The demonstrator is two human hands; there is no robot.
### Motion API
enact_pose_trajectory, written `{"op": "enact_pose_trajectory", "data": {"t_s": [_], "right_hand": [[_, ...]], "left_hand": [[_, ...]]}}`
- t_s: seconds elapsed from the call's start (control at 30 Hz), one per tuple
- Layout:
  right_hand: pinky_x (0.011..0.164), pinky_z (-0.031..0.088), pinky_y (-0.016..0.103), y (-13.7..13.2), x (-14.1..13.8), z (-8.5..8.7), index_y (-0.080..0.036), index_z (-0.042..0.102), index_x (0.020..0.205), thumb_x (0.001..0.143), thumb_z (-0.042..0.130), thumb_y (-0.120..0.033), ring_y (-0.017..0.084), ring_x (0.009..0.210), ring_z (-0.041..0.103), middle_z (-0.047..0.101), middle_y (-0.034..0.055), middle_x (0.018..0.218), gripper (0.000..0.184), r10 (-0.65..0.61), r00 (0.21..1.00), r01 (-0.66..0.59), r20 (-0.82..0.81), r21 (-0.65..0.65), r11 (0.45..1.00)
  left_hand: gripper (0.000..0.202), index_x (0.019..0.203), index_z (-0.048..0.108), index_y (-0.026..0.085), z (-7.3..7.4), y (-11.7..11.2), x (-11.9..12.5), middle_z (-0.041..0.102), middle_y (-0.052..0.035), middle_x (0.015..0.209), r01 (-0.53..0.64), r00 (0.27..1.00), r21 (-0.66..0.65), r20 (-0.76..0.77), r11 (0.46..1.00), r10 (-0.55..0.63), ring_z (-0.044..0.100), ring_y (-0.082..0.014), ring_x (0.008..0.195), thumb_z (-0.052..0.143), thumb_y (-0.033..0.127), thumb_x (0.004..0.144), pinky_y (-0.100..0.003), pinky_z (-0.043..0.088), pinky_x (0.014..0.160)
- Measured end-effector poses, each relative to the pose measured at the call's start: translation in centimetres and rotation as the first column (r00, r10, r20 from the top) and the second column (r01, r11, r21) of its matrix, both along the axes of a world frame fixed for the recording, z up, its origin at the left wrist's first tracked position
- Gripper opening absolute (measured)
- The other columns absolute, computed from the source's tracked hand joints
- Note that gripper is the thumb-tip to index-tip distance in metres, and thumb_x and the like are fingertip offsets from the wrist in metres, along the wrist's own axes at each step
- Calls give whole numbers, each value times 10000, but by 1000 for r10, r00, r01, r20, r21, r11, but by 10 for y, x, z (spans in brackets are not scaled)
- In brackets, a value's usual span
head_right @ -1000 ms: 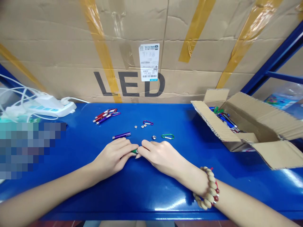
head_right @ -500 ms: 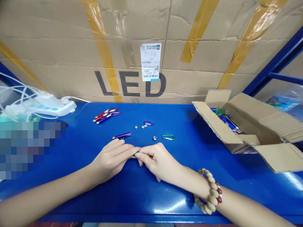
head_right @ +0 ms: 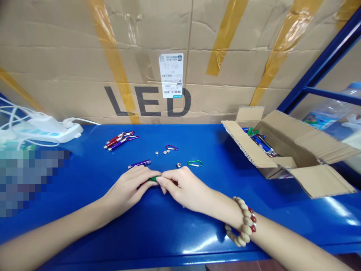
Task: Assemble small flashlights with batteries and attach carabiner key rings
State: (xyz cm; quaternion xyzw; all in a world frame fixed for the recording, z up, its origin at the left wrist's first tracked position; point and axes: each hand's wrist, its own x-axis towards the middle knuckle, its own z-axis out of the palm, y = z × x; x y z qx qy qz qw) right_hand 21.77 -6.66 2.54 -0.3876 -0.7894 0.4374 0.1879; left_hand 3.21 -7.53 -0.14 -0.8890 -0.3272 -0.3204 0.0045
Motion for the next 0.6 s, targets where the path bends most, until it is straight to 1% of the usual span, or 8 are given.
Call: {"op": "enact_pose_trajectory", "data": {"t_s": [0.1, 0.2, 0.3, 0.37, 0.43, 0.53, 0.6], "right_hand": [[399, 314, 151, 7, 9, 12, -155, 494, 618, 875, 384, -389, 45, 358, 433, 431, -54, 465, 365, 7, 998, -11, 61, 67, 998], [439, 298, 179, 20, 22, 22, -151, 477, 544, 859, 387, -436, 57, 396, 438, 461, -35, 466, 434, -116, 973, 75, 199, 203, 976], [458, 272, 209, 35, 35, 27, -157, 507, 493, 826, 416, -462, 76, 412, 420, 469, -22, 423, 460, -260, 887, 139, 381, 316, 939], [464, 264, 217, 44, 42, 26, -169, 553, 507, 801, 448, -466, 85, 426, 428, 504, -15, 434, 431, -299, 827, 139, 476, 343, 929], [465, 270, 214, 50, 47, 24, -179, 582, 529, 787, 465, -472, 88, 439, 451, 540, -10, 465, 408, -278, 804, 115, 525, 323, 940], [466, 295, 204, 53, 52, 22, -186, 618, 584, 781, 469, -501, 88, 447, 485, 570, -8, 494, 400, -181, 824, 55, 537, 242, 969], [468, 300, 200, 52, 52, 21, -191, 640, 610, 771, 479, -523, 86, 458, 499, 586, -8, 516, 402, -136, 835, 20, 534, 216, 976]], "left_hand": [[205, 923, 555, 166, 4, -2, 2, 662, -33, 826, -28, 999, -91, 31, 995, 31, 608, -150, 735, 371, 258, 926, -269, 469, 689], [163, 898, 522, 179, 9, -5, 3, 636, -6, 772, -71, 995, -156, 57, 985, 81, 602, -132, 691, 375, 249, 919, -244, 461, 656], [118, 882, 483, 194, 11, -5, 2, 619, 12, 765, -99, 989, -224, 89, 969, 122, 593, -120, 682, 386, 254, 913, -234, 452, 653], [96, 882, 464, 203, 12, -5, 1, 621, 14, 798, -97, 986, -270, 106, 958, 130, 594, -118, 711, 393, 262, 911, -239, 451, 676], [92, 883, 456, 209, 11, -4, -1, 622, 14, 820, -98, 983, -307, 118, 947, 140, 595, -120, 730, 396, 274, 909, -249, 453, 692], [108, 892, 455, 208, 12, -3, -3, 622, 8, 811, -125, 982, -328, 95, 936, 164, 591, -133, 728, 397, 297, 906, -266, 456, 693], [118, 903, 460, 204, 13, -2, -4, 622, 2, 810, -145, 985, -303, 48, 942, 167, 587, -142, 732, 396, 304, 905, -277, 454, 696]]}}
